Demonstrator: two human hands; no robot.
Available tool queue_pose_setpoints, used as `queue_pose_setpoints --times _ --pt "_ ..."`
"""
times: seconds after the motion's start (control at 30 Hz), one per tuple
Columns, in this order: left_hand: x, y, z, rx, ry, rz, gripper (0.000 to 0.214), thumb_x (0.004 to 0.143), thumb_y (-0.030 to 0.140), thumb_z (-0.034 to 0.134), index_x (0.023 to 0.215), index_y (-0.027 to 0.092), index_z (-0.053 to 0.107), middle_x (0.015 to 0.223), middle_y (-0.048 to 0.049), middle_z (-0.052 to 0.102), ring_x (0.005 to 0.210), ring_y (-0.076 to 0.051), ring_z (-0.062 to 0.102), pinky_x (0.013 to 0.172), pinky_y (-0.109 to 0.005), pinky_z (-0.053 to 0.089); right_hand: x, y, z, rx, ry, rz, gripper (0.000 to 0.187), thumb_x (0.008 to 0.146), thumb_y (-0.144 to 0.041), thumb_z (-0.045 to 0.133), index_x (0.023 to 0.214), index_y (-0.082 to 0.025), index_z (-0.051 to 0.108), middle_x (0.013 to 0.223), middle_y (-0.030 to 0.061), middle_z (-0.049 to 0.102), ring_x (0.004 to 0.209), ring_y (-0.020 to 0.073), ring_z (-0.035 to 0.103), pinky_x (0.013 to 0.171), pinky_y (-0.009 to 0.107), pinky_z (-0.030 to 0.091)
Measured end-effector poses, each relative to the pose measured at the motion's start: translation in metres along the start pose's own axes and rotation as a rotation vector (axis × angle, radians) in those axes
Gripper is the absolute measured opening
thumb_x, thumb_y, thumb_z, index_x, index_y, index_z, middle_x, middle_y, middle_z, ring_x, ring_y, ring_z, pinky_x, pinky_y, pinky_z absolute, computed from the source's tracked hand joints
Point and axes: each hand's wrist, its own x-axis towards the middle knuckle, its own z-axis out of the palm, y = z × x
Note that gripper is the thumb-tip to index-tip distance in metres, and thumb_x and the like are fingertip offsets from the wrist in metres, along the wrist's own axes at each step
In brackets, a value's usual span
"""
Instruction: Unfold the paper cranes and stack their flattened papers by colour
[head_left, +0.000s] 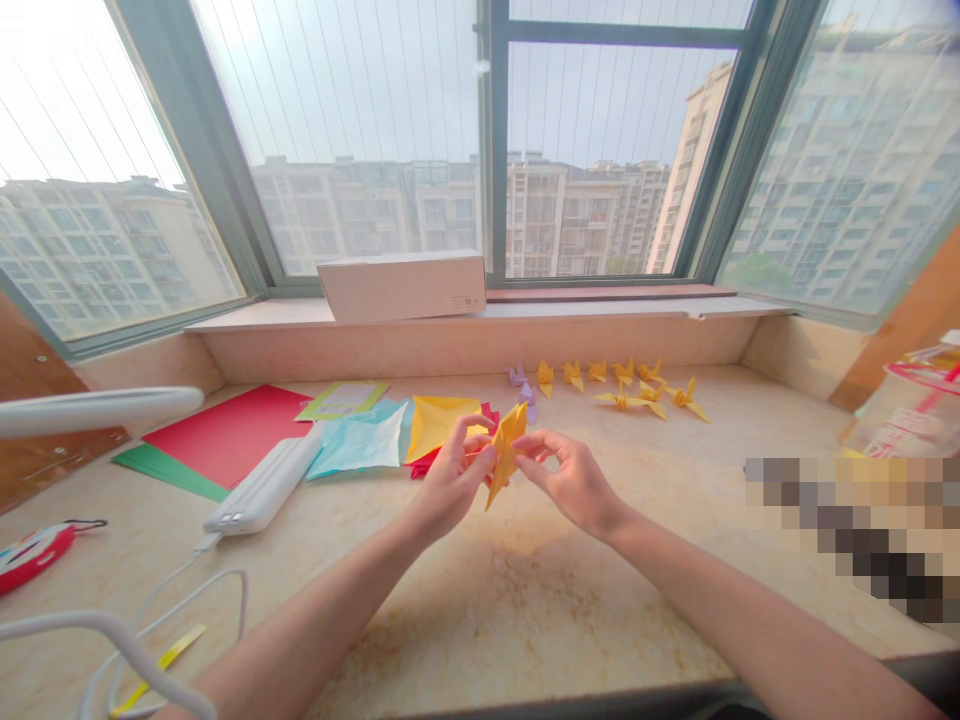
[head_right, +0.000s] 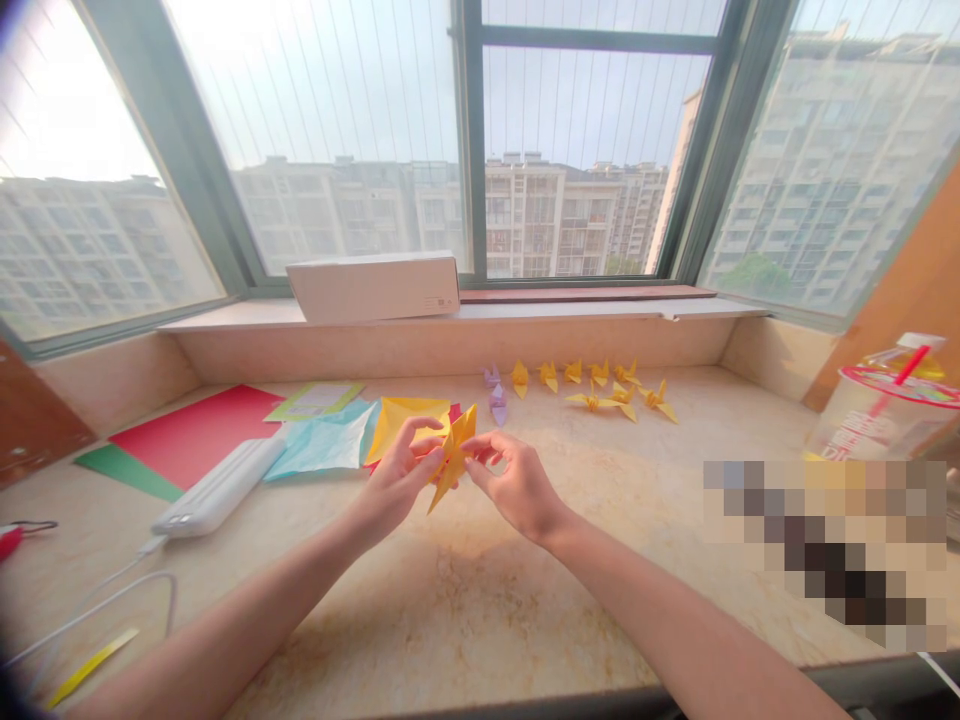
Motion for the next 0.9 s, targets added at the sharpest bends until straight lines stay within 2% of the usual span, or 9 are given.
queue_pose_setpoints --times 0.1,0.23,0.37,0.47,0.6,0.7,0.9 --pt "0.001 -0.003 -0.001 0.089 0.039 0.032 0.021 0.091 0.037 0.056 0.104 0.024 0.046 0.091 -0.0022 0.069 0.071 -0.015 0.064 0.067 -0.027 0.049 0.001 0.005 0.003 0.114 -0.006 0.021 0.023 0.084 -0.031 0.066 0.104 -0.02 0.071 0.092 0.0045 0.073 0.081 0.0178 0.064 0.079 0.034 0.053" --pt "0.0 -0.005 -0.002 0.415 0.129 0.125 0.012 0.092 0.033 0.055 0.092 0.022 0.056 0.085 -0.002 0.068 0.077 -0.016 0.065 0.071 -0.027 0.048 0.003 0.011 0.004 0.226 -0.016 0.039 0.025 0.083 -0.034 0.068 0.104 -0.02 0.071 0.096 0.0057 0.073 0.086 0.0188 0.066 0.085 0.036 0.053" --pt "-0.001 -0.002 -0.005 0.595 0.181 0.221 0.01 0.087 0.032 0.06 0.088 0.022 0.064 0.093 -0.004 0.069 0.078 -0.018 0.066 0.071 -0.028 0.049 0.003 0.011 0.004 0.212 -0.006 0.035 0.026 0.083 -0.036 0.068 0.102 -0.019 0.072 0.097 0.0069 0.074 0.087 0.0197 0.067 0.086 0.036 0.053" --pt "0.0 0.001 -0.009 0.696 0.181 0.283 0.008 0.084 0.03 0.065 0.084 0.023 0.067 0.084 -0.0025 0.069 0.073 -0.018 0.064 0.068 -0.027 0.048 0.0 0.008 0.003 0.156 0.0 0.008 0.023 0.085 -0.036 0.066 0.1 -0.019 0.071 0.097 0.0066 0.073 0.089 0.0201 0.067 0.086 0.036 0.053" --pt "-0.001 0.002 -0.012 0.745 0.142 0.277 0.003 0.081 0.026 0.066 0.081 0.024 0.068 0.07 0.0006 0.068 0.064 -0.017 0.063 0.062 -0.024 0.045 -0.002 0.004 0.003 0.054 0.01 -0.032 0.016 0.087 -0.034 0.063 0.094 -0.02 0.069 0.092 0.0051 0.072 0.088 0.0204 0.066 0.085 0.036 0.052" --pt "-0.002 0.001 -0.011 0.735 0.129 0.231 0.003 0.081 0.025 0.066 0.082 0.024 0.069 0.072 0.0001 0.071 0.066 -0.018 0.066 0.063 -0.025 0.047 -0.002 0.006 0.002 0.022 -0.012 -0.059 0.014 0.088 -0.033 0.061 0.092 -0.021 0.068 0.091 0.0047 0.072 0.088 0.0203 0.065 0.085 0.036 0.052" --pt "0.001 -0.004 -0.01 0.555 0.171 0.147 0.006 0.08 0.027 0.068 0.084 0.022 0.069 0.076 -0.0013 0.074 0.069 -0.02 0.071 0.065 -0.028 0.054 0.0 0.006 0.0 0.068 -0.078 -0.155 0.012 0.091 -0.027 0.057 0.083 -0.021 0.064 0.094 0.0035 0.069 0.092 0.0188 0.065 0.088 0.034 0.049"
